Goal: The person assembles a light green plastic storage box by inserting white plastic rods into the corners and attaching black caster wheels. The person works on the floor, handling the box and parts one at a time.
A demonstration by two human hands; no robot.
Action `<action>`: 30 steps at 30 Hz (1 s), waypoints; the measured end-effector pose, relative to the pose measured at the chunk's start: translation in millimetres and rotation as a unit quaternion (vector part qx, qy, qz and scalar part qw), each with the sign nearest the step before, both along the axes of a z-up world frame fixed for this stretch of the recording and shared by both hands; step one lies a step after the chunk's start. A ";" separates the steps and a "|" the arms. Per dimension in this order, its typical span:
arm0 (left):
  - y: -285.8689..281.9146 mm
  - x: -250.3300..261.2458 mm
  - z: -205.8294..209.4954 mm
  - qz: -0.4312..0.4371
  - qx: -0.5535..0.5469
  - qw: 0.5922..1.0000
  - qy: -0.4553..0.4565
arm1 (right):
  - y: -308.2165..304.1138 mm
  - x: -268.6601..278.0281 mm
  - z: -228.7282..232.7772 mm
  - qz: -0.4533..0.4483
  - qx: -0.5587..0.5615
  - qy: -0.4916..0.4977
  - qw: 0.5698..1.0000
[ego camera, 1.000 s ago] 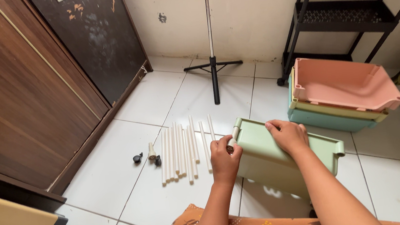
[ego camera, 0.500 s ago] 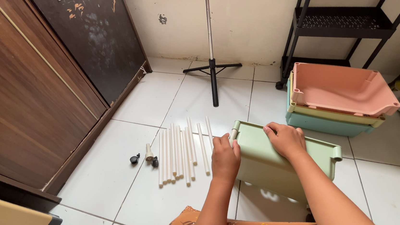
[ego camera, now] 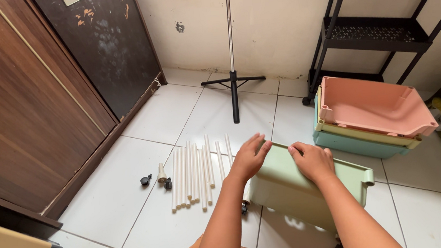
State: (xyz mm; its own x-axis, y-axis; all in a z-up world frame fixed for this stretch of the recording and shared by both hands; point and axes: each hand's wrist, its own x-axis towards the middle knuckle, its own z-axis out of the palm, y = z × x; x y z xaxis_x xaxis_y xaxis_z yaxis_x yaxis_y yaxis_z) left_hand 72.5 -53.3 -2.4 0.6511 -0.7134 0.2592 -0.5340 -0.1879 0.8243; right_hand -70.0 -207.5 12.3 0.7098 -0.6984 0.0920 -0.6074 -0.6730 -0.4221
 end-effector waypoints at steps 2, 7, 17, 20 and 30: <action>1.7 0.2 1.6 -0.018 0.001 0.999 0.039 | 0.0 -0.7 -2.1 -0.001 0.001 0.005 1.000; 6.5 -7.5 15.6 -0.012 -0.003 0.998 0.069 | -0.8 0.1 -2.6 0.003 0.006 0.005 1.000; 8.2 -19.2 37.1 0.017 -0.012 1.000 0.013 | 1.7 -0.6 2.7 0.014 0.006 0.012 1.000; 6.0 -18.5 34.4 0.022 -0.014 1.000 0.002 | 2.3 -1.0 4.3 0.015 0.007 0.014 1.000; 0.7 -10.2 10.0 0.030 0.001 1.000 -0.008 | 1.7 0.1 -2.5 0.020 -0.029 0.034 0.999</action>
State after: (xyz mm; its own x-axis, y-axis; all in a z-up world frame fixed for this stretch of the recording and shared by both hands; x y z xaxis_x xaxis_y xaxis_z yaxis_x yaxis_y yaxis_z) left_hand 62.2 -52.6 7.6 0.6891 -0.6731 0.2685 -0.5340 -0.2213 0.8160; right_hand -69.9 -205.8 9.8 0.7431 -0.6640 0.0826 -0.6054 -0.7198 -0.3396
